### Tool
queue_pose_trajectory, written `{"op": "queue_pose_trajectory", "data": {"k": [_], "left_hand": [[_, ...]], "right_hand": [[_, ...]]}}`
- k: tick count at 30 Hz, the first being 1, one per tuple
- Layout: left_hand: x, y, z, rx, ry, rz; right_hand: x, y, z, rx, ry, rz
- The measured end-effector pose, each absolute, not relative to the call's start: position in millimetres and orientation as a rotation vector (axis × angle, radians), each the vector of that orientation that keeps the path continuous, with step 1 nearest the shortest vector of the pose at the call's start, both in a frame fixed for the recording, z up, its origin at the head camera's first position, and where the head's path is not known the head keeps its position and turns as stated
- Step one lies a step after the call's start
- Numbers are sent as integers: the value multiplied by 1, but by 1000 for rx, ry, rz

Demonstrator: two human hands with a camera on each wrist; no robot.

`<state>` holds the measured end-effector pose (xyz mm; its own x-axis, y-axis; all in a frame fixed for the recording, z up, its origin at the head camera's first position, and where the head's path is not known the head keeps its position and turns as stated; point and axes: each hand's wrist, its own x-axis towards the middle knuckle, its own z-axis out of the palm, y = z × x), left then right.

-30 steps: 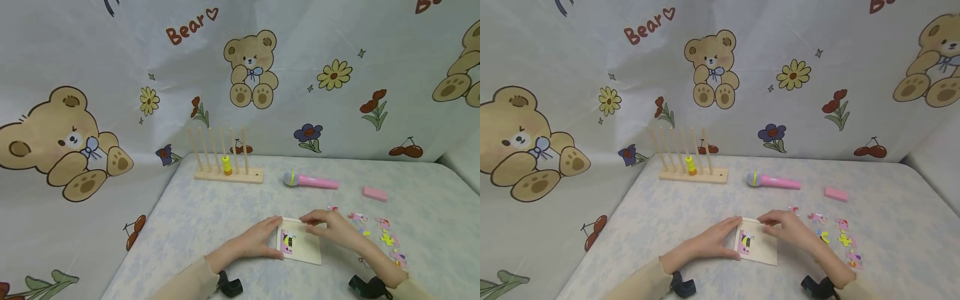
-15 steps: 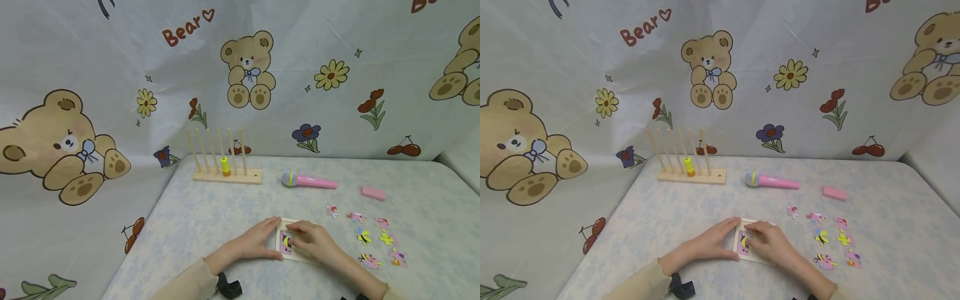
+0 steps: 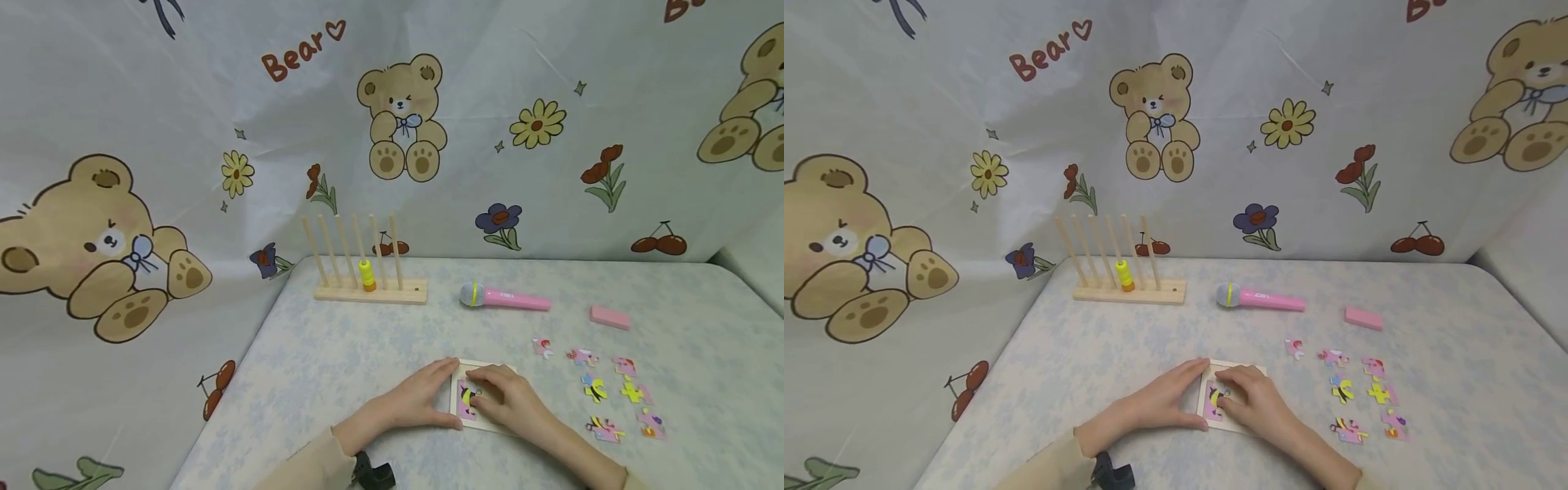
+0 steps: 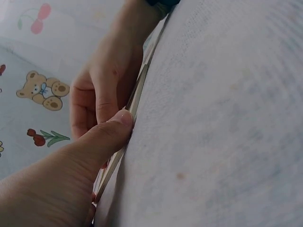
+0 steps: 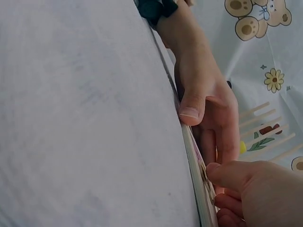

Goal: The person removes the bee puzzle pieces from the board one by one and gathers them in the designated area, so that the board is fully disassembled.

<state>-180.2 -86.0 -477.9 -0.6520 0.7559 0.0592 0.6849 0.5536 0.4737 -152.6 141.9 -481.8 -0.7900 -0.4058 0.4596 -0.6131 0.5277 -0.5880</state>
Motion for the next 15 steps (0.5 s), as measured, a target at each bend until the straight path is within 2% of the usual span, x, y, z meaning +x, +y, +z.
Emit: {"op": "queue_pose_trajectory", "data": {"k": [15], "left_hand": [[-181, -87, -477, 1237, 2643, 695]], "right_hand": [[-153, 139, -477, 847, -2508, 1156]]}}
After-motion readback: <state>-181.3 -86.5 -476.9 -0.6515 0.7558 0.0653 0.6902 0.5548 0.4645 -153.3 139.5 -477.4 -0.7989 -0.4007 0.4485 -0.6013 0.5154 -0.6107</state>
